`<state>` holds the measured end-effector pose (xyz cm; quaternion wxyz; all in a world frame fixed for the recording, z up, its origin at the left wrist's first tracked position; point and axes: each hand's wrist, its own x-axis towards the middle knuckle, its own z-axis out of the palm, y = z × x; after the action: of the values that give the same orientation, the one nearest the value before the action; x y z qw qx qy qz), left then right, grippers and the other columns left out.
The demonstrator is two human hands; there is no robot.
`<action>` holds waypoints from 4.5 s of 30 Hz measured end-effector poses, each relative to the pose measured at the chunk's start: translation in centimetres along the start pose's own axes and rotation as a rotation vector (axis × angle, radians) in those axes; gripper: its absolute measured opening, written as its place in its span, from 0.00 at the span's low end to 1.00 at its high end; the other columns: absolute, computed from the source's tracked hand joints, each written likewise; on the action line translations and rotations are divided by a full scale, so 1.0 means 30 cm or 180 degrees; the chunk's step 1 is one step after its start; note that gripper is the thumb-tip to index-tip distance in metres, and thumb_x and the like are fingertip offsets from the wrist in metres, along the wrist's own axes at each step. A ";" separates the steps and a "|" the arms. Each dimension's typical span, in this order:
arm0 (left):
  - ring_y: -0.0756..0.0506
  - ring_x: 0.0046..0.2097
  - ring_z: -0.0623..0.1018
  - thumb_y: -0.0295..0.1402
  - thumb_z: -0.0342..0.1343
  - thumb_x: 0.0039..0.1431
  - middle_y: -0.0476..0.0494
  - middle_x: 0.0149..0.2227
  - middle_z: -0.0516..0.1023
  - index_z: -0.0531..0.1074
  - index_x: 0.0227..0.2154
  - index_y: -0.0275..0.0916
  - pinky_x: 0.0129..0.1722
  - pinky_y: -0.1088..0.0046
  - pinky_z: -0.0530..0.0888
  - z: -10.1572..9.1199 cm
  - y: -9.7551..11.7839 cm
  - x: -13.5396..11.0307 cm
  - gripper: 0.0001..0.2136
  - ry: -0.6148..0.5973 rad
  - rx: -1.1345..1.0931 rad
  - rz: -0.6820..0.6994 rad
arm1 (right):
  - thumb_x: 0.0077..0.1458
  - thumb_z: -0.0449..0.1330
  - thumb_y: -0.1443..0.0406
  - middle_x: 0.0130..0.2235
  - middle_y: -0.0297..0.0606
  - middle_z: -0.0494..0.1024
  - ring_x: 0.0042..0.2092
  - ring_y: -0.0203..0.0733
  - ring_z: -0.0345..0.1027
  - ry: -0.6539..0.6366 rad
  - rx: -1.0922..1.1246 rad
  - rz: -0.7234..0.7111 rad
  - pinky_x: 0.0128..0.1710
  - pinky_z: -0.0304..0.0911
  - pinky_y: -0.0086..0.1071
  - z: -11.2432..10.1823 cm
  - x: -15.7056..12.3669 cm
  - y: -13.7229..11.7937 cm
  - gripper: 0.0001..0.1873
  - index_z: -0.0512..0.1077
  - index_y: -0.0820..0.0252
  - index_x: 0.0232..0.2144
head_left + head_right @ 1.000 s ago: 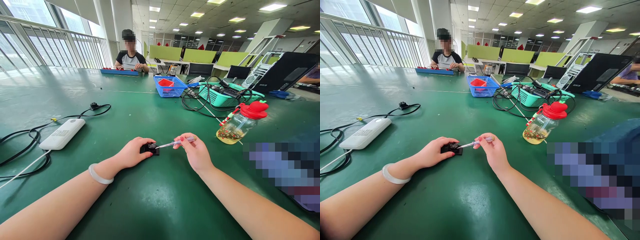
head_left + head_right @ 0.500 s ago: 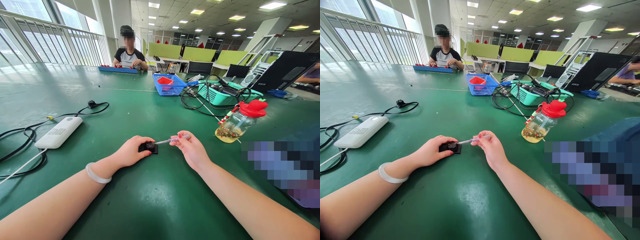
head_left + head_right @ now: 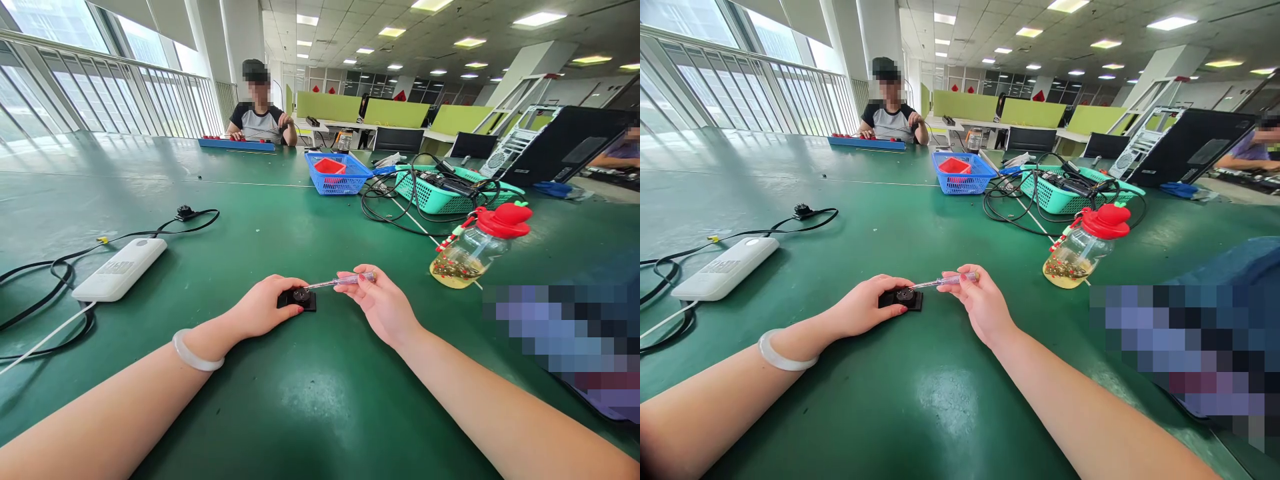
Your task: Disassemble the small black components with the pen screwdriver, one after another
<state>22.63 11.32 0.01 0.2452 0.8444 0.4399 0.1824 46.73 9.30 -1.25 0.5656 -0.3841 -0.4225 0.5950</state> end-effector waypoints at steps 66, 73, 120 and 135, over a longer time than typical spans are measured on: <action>0.42 0.47 0.75 0.37 0.59 0.53 0.44 0.45 0.78 0.71 0.52 0.46 0.50 0.63 0.71 0.011 -0.014 -0.004 0.21 0.0026 -0.0055 0.0098 | 0.61 0.55 0.69 0.39 0.38 0.78 0.40 0.43 0.73 -0.0628 -0.3290 -0.2904 0.40 0.70 0.38 0.045 -0.098 -0.041 0.09 0.67 0.54 0.44; 0.42 0.49 0.74 0.31 0.56 0.54 0.44 0.46 0.77 0.68 0.55 0.44 0.51 0.64 0.71 0.009 -0.006 -0.010 0.23 -0.0053 -0.0063 0.0371 | 0.63 0.52 0.69 0.41 0.40 0.78 0.42 0.45 0.73 -0.0268 -0.3363 -0.2590 0.43 0.70 0.42 0.043 -0.096 -0.037 0.09 0.67 0.54 0.44; 0.40 0.55 0.71 0.39 0.61 0.54 0.45 0.53 0.74 0.66 0.54 0.46 0.57 0.60 0.68 0.019 -0.008 -0.012 0.24 0.0065 -0.0031 0.0329 | 0.58 0.52 0.73 0.37 0.38 0.79 0.36 0.44 0.72 -0.0775 -0.3113 -0.3614 0.41 0.68 0.47 0.053 -0.117 -0.052 0.17 0.64 0.51 0.47; 0.40 0.56 0.69 0.40 0.59 0.56 0.44 0.54 0.73 0.64 0.57 0.46 0.58 0.61 0.66 0.023 -0.015 -0.011 0.25 0.0011 0.0060 0.0386 | 0.62 0.57 0.63 0.39 0.37 0.80 0.37 0.40 0.75 -0.0481 -0.2692 -0.2107 0.40 0.72 0.36 0.048 -0.109 -0.042 0.03 0.68 0.54 0.40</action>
<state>22.52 11.08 -0.85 0.2250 0.8715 0.3900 0.1943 46.05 5.94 0.36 0.4869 -0.3807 -0.7630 0.1891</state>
